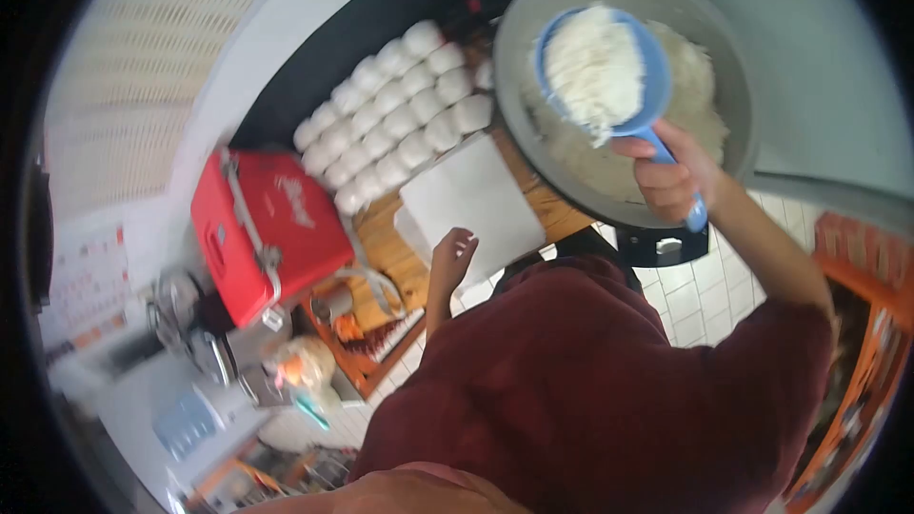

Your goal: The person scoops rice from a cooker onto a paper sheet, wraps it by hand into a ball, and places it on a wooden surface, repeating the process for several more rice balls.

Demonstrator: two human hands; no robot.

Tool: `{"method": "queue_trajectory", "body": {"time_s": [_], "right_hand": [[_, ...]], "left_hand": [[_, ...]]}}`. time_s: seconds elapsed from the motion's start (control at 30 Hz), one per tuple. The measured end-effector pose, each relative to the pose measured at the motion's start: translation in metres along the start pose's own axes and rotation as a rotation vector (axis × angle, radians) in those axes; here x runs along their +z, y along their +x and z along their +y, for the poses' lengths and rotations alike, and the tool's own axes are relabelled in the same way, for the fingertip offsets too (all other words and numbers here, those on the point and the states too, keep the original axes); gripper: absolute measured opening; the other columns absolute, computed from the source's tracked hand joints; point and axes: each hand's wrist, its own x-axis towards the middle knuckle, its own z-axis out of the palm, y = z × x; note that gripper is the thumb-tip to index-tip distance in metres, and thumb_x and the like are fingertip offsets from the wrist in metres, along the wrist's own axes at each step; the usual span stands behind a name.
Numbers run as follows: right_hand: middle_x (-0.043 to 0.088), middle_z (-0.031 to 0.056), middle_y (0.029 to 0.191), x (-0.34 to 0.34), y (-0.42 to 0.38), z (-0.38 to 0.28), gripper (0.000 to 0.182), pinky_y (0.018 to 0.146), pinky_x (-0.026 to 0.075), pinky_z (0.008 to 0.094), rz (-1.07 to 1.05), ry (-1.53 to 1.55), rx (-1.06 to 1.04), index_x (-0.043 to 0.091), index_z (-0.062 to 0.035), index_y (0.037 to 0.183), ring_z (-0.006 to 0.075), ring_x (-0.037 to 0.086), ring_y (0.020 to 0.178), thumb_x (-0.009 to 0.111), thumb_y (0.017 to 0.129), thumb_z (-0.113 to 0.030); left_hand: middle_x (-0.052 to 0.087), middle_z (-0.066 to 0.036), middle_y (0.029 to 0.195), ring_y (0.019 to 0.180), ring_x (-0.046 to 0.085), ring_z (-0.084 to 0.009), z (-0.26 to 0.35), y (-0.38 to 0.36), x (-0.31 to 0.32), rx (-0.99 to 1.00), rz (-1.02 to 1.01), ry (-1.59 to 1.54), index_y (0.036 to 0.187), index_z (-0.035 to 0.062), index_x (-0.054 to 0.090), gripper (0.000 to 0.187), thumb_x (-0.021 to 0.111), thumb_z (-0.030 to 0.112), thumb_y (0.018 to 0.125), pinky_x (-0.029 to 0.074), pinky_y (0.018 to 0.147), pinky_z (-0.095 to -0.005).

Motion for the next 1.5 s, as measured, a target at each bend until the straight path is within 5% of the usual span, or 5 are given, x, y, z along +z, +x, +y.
{"method": "queue_trajectory", "body": {"time_s": [0.4,0.53,0.63,1.33,1.5], "right_hand": [[0.037,-0.0028,0.049,-0.087,0.172,0.129,0.036,0.034,0.031,0.0228,-0.011,0.061,-0.226,0.039,-0.0144,0.088,0.0066,0.038,0.035,0.034,0.097,-0.049],[0.052,0.0046,0.055,-0.203,0.223,0.138,0.041,0.037,0.04,0.0341,1.062,-1.343,-0.445,0.048,-0.0093,0.097,0.0173,0.049,0.038,0.04,0.094,-0.05],[0.062,0.0119,0.063,-0.274,0.267,0.143,0.041,0.044,0.047,0.0396,1.246,-2.512,-0.258,0.049,-0.0065,0.103,0.0275,0.061,0.051,0.045,0.092,-0.046],[0.062,0.0124,0.066,-0.239,0.27,0.145,0.038,0.05,0.049,0.043,1.457,-2.4,-0.098,0.049,-0.0095,0.099,0.0309,0.064,0.06,0.051,0.088,-0.046],[0.06,0.0118,0.07,-0.114,0.206,0.139,0.033,0.056,0.049,0.0394,1.58,-2.293,-0.842,0.051,-0.0073,0.104,0.0297,0.062,0.062,0.064,0.085,-0.031]], "left_hand": [[0.049,-0.015,0.114,0.104,0.049,-0.0347,-0.123,-0.055,0.029,-0.221,0.442,0.319,0.118,0.0069,0.052,0.058,0.077,0.027,0.069,0.043,0.083,-0.0445],[0.049,-0.017,0.114,0.103,0.048,-0.0371,-0.132,-0.052,0.028,-0.135,0.497,0.349,0.122,0.0042,0.05,0.071,0.081,0.029,0.063,0.042,0.086,-0.0448],[0.047,-0.017,0.117,0.106,0.046,-0.0369,-0.149,-0.049,0.029,-0.106,0.478,0.344,0.125,0.0073,0.049,0.078,0.082,0.034,0.06,0.04,0.088,-0.0452],[0.041,-0.017,0.122,0.11,0.04,-0.0363,-0.147,-0.046,0.026,-0.198,0.381,0.319,0.127,0.0091,0.047,0.083,0.081,0.043,0.06,0.034,0.093,-0.0457],[0.041,-0.018,0.12,0.109,0.04,-0.0359,-0.159,-0.047,0.032,-0.115,0.46,0.272,0.129,0.0071,0.042,0.091,0.083,0.046,0.056,0.034,0.093,-0.0466]]}}
